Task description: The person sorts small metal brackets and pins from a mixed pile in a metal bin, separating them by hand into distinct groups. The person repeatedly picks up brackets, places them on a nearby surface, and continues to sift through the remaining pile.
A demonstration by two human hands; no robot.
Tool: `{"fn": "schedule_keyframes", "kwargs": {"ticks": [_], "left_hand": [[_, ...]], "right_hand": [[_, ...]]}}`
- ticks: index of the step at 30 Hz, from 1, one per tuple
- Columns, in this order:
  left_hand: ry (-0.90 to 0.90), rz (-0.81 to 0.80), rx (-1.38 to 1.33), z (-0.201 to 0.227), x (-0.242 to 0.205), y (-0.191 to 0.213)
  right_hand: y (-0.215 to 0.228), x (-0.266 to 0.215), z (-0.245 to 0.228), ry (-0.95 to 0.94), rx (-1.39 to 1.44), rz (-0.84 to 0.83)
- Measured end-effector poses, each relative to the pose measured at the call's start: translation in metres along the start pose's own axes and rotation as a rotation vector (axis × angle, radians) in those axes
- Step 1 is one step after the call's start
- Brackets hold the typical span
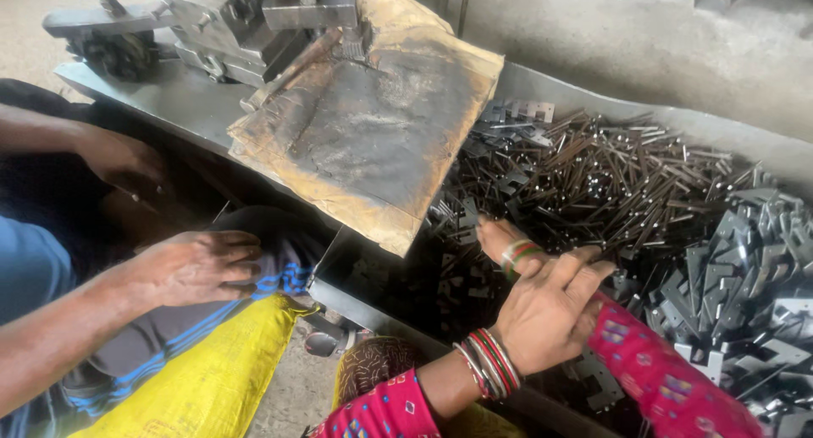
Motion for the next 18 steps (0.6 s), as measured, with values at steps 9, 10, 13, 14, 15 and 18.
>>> {"fn": "schedule_keyframes", "kwargs": {"ticks": [9, 10, 13, 14, 15, 18], "left_hand": [[0.042, 0.005, 0.020, -0.012, -0.005, 0.002], [0.042, 0.012, 0.019, -0.010, -0.005, 0.002], [0.040, 0.006, 0.009, -0.005, -0.003, 0.002], [0.041, -0.015, -0.011, -0.002, -0.002, 0.000], [0.041, -0.035, -0.031, 0.003, 0.000, -0.003], [-0.037, -0.047, -0.054, 0.012, 0.003, -0.012]], "right_hand": [[0.068, -0.122, 0.048, 0.189, -0.108, -0.262], [0.071, -0.143, 0.060, 0.217, -0.121, -0.292], [0.074, -0.232, 0.130, -0.279, -0.372, -0.612], [0.083, -0.250, 0.143, -0.262, -0.282, -0.576], [0.094, -0.269, 0.156, -0.243, -0.194, -0.540], [0.106, -0.295, 0.169, -0.299, 0.033, -0.441]]}}
Point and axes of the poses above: each hand's wrist, its own x-axis towards the middle knuckle, its own y-axis out of the back of the hand, z = x × y, the point moved 4 cm from there along x, towards the middle knuckle, and after that the axes turned 15 degrees about -y, right-handed, at the moved point
